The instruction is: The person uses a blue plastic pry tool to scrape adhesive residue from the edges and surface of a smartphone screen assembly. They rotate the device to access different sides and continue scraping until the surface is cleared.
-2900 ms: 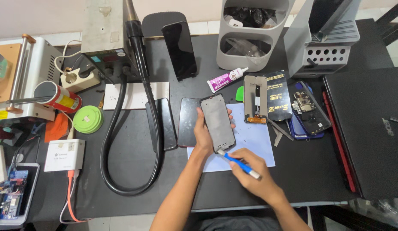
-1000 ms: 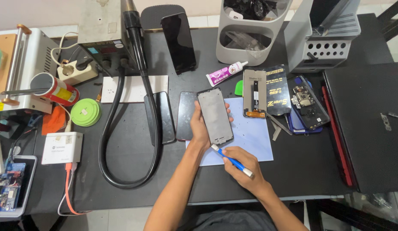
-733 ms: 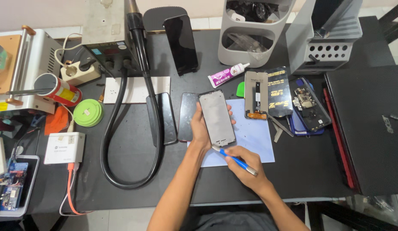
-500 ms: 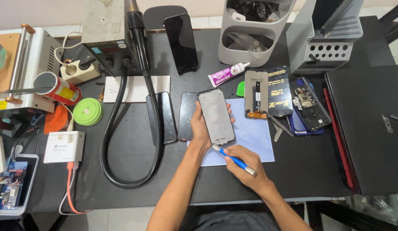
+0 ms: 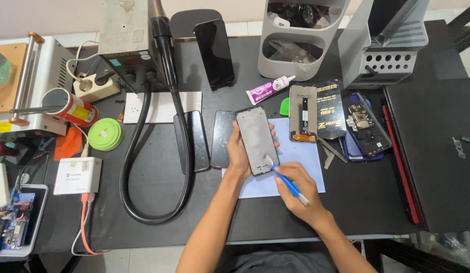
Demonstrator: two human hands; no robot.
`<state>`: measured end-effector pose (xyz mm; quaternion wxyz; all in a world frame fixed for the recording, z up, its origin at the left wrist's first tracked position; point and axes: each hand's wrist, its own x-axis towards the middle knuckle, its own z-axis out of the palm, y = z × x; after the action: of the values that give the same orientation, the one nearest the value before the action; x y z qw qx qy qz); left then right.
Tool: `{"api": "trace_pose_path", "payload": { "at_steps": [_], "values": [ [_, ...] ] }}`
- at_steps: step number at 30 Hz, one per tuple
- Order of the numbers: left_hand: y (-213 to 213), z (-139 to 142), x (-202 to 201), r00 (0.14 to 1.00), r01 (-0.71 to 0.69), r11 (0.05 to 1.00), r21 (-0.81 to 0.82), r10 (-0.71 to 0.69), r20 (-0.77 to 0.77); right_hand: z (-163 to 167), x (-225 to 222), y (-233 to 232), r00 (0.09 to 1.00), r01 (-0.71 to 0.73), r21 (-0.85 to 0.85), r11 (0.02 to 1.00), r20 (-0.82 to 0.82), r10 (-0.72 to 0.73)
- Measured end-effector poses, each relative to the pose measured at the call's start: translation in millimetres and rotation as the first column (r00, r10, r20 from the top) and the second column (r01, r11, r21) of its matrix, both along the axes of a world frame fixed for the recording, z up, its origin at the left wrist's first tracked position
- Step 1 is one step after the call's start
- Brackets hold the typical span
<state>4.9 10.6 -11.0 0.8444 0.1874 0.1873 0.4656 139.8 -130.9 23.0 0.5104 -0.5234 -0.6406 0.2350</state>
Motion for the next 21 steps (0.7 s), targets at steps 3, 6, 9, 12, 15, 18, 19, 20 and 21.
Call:
{"api": "trace_pose_path", "payload": {
  "at_steps": [3,6,9,12,15,18,19,20,21],
  "values": [
    [0,0,-1,1.0,0.026,1.0,-0.017,-0.026,0.005,9,-12,10,0.99,-0.03,-0.048,0.998,0.137,0.036],
    [1,-1,0,1.0,-0.004,1.0,-0.016,0.004,-0.012,14,-26,19,0.928,-0.021,0.096,0.995,0.371,-0.016],
    [2,-3,1,0.999,-0.03,0.997,-0.073,0.027,-0.041,14,-40,24,0.918,0.039,0.121,0.992,0.387,-0.083],
    [4,-5,3,0.997,-0.065,0.992,-0.11,0.068,0.03,11,-44,23,0.918,0.068,0.161,0.985,0.377,-0.125],
    [4,-5,4,0.997,-0.047,0.996,-0.078,0.051,0.054,3,-43,21,0.921,0.085,0.157,0.984,0.365,-0.138],
    [3,-4,3,0.997,-0.07,0.992,-0.107,0.068,-0.024,-6,-41,20,0.918,0.079,0.146,0.986,0.375,-0.13],
    [3,-4,4,0.997,-0.07,0.991,-0.112,0.068,-0.022,-9,-40,21,0.916,0.073,0.135,0.988,0.383,-0.12],
    [3,-3,5,0.997,-0.07,0.99,-0.12,0.068,-0.021,-12,-39,22,0.914,0.067,0.121,0.99,0.39,-0.109],
    [2,-3,5,0.997,-0.07,0.989,-0.127,0.068,-0.019,-14,-38,22,0.912,0.061,0.107,0.992,0.398,-0.099]
  ]
}}
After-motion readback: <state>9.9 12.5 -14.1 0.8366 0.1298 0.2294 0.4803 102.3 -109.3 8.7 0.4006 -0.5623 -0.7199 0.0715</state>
